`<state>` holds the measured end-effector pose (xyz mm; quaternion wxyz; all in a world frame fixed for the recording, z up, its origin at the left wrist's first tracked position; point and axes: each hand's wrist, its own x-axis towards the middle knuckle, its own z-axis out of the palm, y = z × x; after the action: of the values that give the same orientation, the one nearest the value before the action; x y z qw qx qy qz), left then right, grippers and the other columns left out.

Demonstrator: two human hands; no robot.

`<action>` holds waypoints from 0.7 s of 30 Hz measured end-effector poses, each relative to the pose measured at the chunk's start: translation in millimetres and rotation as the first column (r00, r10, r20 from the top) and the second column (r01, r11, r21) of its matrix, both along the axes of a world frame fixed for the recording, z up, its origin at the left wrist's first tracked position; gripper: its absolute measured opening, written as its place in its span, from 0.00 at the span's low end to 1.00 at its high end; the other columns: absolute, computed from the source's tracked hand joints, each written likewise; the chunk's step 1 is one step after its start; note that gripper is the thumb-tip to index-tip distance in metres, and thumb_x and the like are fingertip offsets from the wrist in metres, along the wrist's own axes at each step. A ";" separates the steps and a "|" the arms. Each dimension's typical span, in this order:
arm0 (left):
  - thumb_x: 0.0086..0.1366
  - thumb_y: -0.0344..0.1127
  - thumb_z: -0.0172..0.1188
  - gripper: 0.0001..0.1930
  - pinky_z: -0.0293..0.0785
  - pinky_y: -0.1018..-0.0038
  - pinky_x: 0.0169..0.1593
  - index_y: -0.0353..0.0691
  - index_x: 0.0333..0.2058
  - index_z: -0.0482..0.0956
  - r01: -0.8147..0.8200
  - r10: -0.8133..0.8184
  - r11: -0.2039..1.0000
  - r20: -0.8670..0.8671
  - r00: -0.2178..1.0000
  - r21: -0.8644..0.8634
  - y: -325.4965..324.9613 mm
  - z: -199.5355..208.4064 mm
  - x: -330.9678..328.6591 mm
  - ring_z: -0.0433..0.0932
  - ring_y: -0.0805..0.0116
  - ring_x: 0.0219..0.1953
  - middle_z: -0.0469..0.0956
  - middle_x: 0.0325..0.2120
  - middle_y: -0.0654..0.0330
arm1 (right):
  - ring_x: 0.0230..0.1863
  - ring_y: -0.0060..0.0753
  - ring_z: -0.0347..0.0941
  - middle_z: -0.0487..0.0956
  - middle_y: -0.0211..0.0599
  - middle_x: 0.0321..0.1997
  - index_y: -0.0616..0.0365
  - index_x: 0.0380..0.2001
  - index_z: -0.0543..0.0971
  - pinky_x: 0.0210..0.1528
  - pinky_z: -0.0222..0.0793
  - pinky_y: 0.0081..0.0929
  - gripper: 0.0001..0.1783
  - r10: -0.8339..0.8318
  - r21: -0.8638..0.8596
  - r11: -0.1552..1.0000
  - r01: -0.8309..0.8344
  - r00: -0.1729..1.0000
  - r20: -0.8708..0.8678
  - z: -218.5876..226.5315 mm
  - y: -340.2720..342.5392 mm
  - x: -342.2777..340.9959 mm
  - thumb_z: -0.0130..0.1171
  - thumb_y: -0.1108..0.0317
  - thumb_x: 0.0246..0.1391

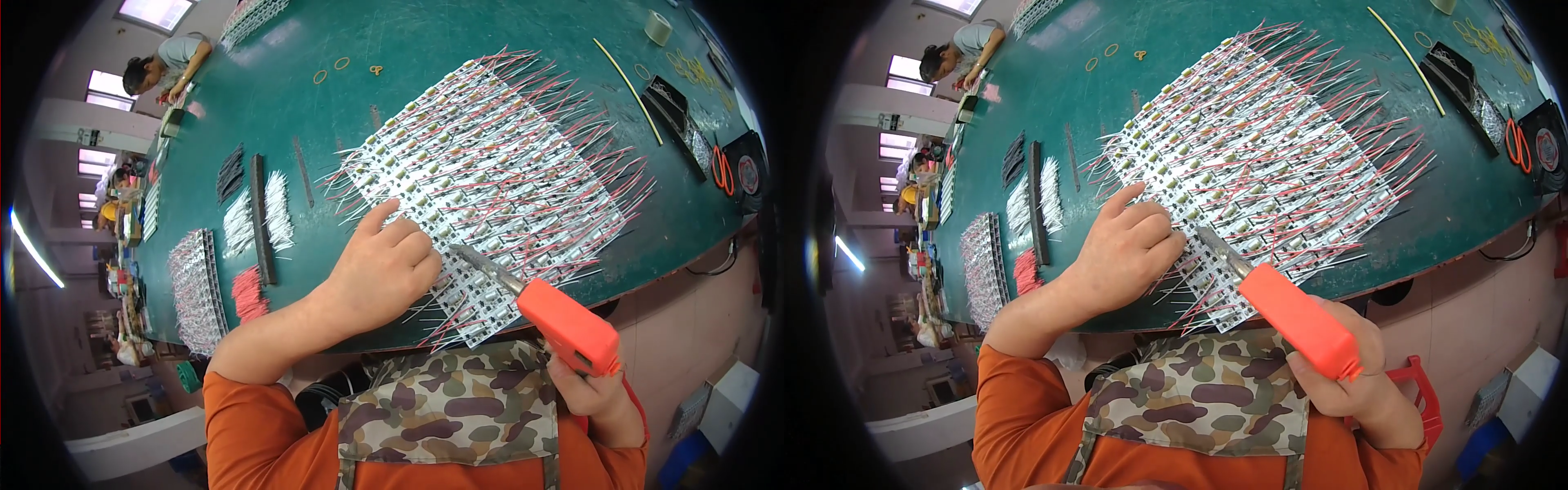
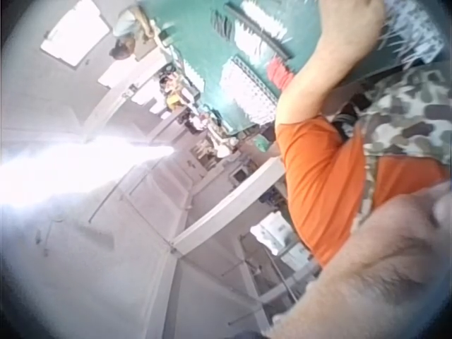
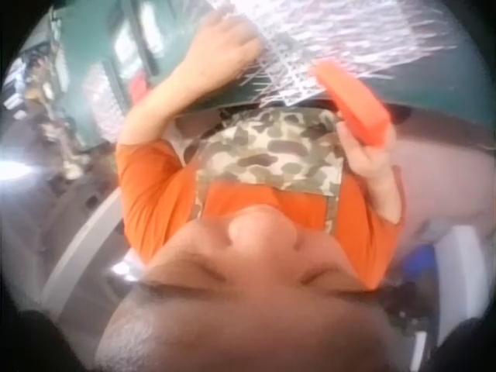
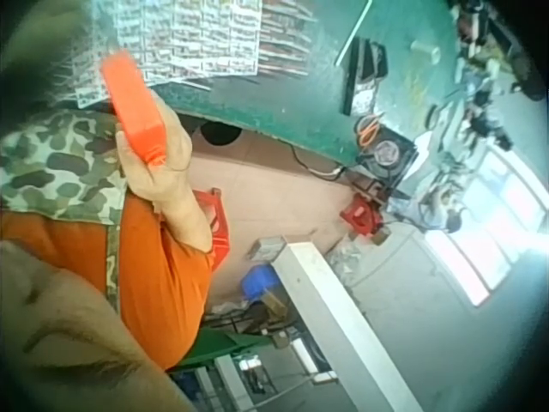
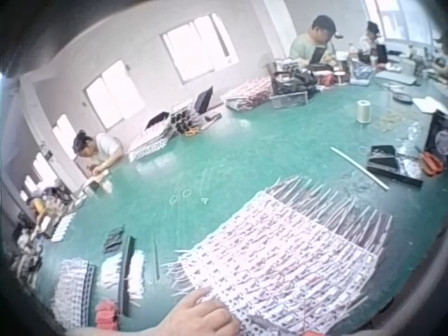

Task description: The person solders electronic components onto a circuit board panel by picking up wire pieces from the table, positioning them onto the board by hand, and soldering them using a handheld soldering gun.

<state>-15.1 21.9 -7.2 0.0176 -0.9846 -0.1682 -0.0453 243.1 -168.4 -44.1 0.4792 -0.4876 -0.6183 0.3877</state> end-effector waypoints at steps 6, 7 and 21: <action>0.51 0.33 0.59 0.03 0.68 0.52 0.57 0.42 0.25 0.76 0.007 -0.008 1.000 0.045 0.999 0.012 -0.5 -1.3 0.5 0.75 0.64 0.36 0.73 0.26 0.63 | 0.40 0.43 0.81 0.81 0.50 0.41 0.74 0.54 0.68 0.44 0.76 0.33 0.30 -0.003 0.002 1.000 0.003 0.997 0.076 -1.4 -4.4 2.5 0.62 0.78 0.46; 0.51 0.33 0.59 0.03 0.68 0.52 0.57 0.42 0.25 0.76 0.006 -0.006 1.000 0.048 0.999 0.009 -0.6 -1.1 0.7 0.75 0.64 0.36 0.73 0.26 0.63 | 0.40 0.43 0.81 0.81 0.50 0.41 0.74 0.54 0.68 0.44 0.76 0.33 0.30 -0.004 0.003 1.000 0.003 0.997 0.076 -0.7 -3.7 1.5 0.62 0.78 0.46; 0.51 0.33 0.58 0.03 0.67 0.53 0.58 0.42 0.26 0.76 0.009 -0.009 1.000 0.037 0.999 0.014 -0.4 -1.0 0.8 0.75 0.64 0.36 0.72 0.26 0.63 | 0.39 0.40 0.82 0.81 0.51 0.41 0.73 0.55 0.67 0.43 0.77 0.33 0.28 0.060 -0.010 0.998 -0.060 0.998 -0.008 9.2 8.9 -4.8 0.60 0.80 0.49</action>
<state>-14.3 21.5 -8.2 0.0211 -0.9842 -0.1637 -0.0648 238.3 -159.4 -34.9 0.4672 -0.4699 -0.6288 0.4068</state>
